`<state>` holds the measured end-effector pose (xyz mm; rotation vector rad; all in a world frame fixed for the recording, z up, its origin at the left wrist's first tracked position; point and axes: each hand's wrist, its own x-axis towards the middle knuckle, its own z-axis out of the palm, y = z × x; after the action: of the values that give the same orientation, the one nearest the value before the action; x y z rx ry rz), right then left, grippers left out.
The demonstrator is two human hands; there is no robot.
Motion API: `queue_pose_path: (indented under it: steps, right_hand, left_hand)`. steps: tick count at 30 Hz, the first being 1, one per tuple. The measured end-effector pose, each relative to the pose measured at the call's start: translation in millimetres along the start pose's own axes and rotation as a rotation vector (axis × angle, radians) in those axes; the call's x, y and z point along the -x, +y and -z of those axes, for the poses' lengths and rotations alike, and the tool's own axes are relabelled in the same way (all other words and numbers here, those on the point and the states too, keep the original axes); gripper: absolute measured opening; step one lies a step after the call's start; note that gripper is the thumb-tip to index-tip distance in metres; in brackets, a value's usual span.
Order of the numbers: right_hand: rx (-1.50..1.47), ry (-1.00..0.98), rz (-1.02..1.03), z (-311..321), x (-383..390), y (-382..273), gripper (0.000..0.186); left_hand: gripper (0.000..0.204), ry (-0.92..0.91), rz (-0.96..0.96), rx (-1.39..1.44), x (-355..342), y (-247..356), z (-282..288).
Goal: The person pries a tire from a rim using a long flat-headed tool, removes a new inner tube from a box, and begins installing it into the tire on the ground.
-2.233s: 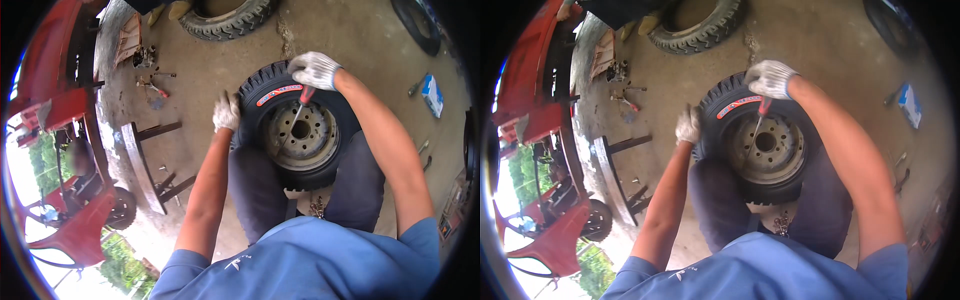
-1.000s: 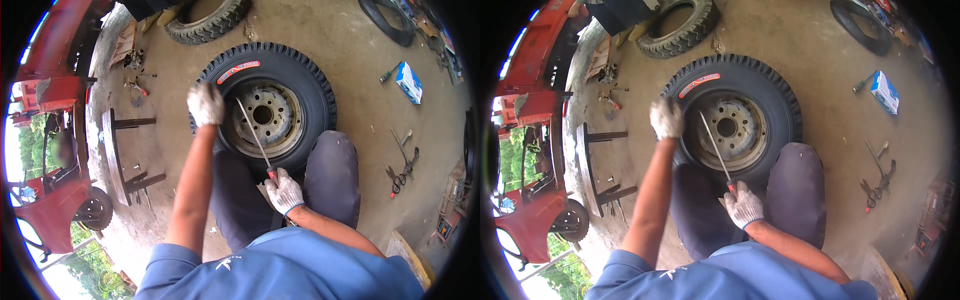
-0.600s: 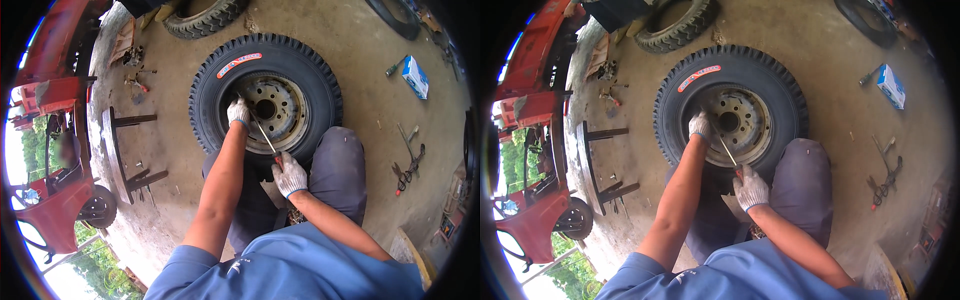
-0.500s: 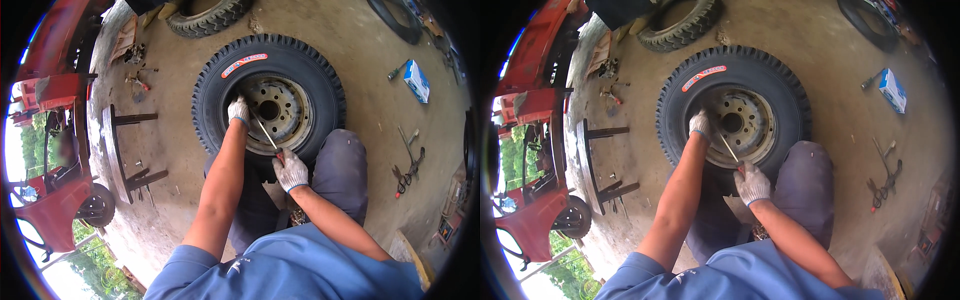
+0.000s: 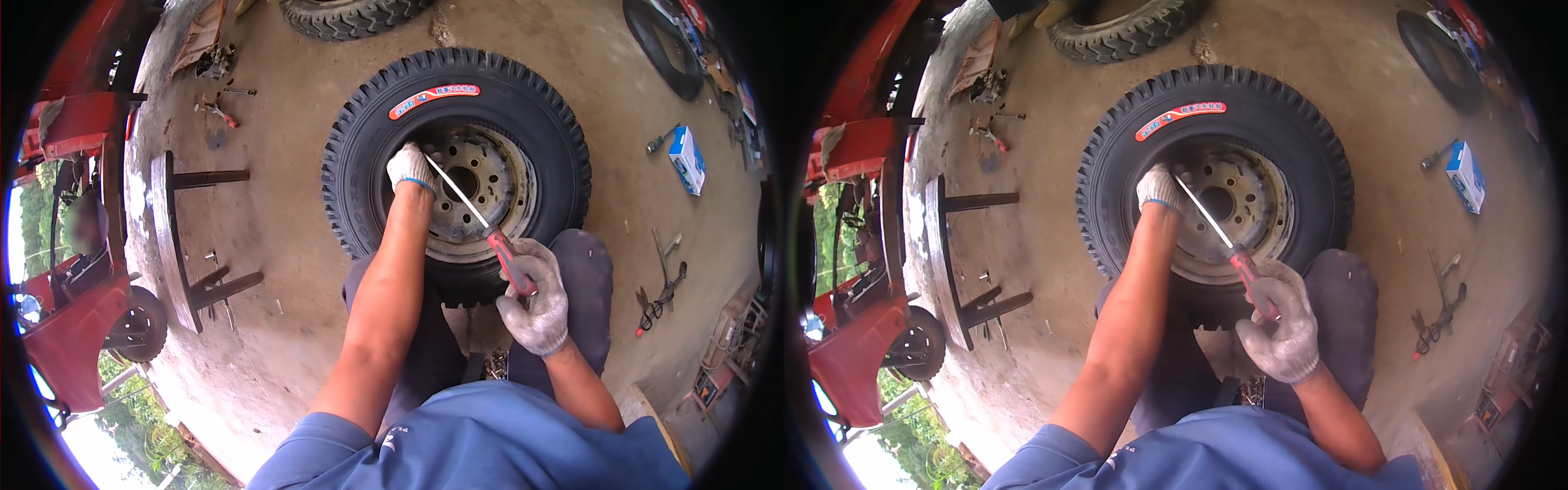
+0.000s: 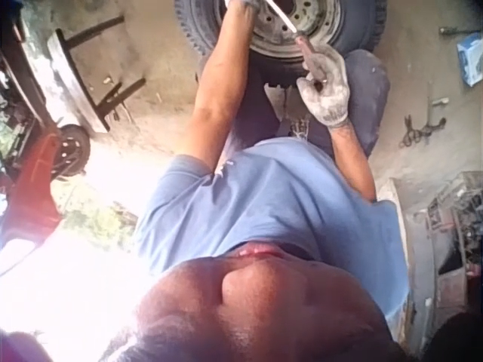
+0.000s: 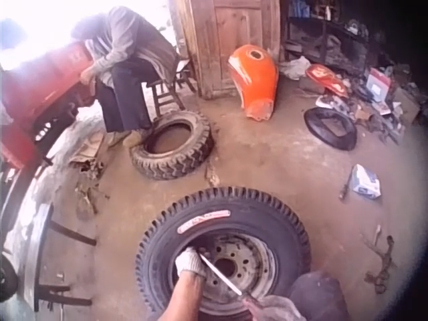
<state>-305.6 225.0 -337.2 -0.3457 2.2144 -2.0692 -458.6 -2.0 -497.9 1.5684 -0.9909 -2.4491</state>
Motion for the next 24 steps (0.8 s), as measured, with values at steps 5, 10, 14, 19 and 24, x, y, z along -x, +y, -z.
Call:
queue_pose_path:
  steps: [5,10,14,19,24]
  right_hand:
    - [0.442,0.050,0.331,1.2,-20.4,6.8,0.027]
    - [0.568,-0.044,0.500,3.3,-38.1,-0.5,0.026]
    - [0.694,-0.132,0.551,2.1,-52.6,-22.0,0.028]
    - [0.597,-0.059,0.535,-6.0,-71.6,-31.5,0.021]
    - [0.283,-0.187,0.400,-18.2,-98.7,-44.9,0.008]
  left_hand:
    - [0.048,-0.130,-0.143,-0.959,40.2,33.5,2.3]
    - [0.037,0.012,-1.574,-1.276,58.5,117.2,-10.9]
    - [0.056,-0.282,-1.121,-1.657,9.2,176.3,-48.6]
    - [0.055,-0.466,-1.070,-1.928,-22.2,185.8,-61.9]
    - [0.054,-0.618,-1.089,-1.958,-18.5,197.6,-73.2]
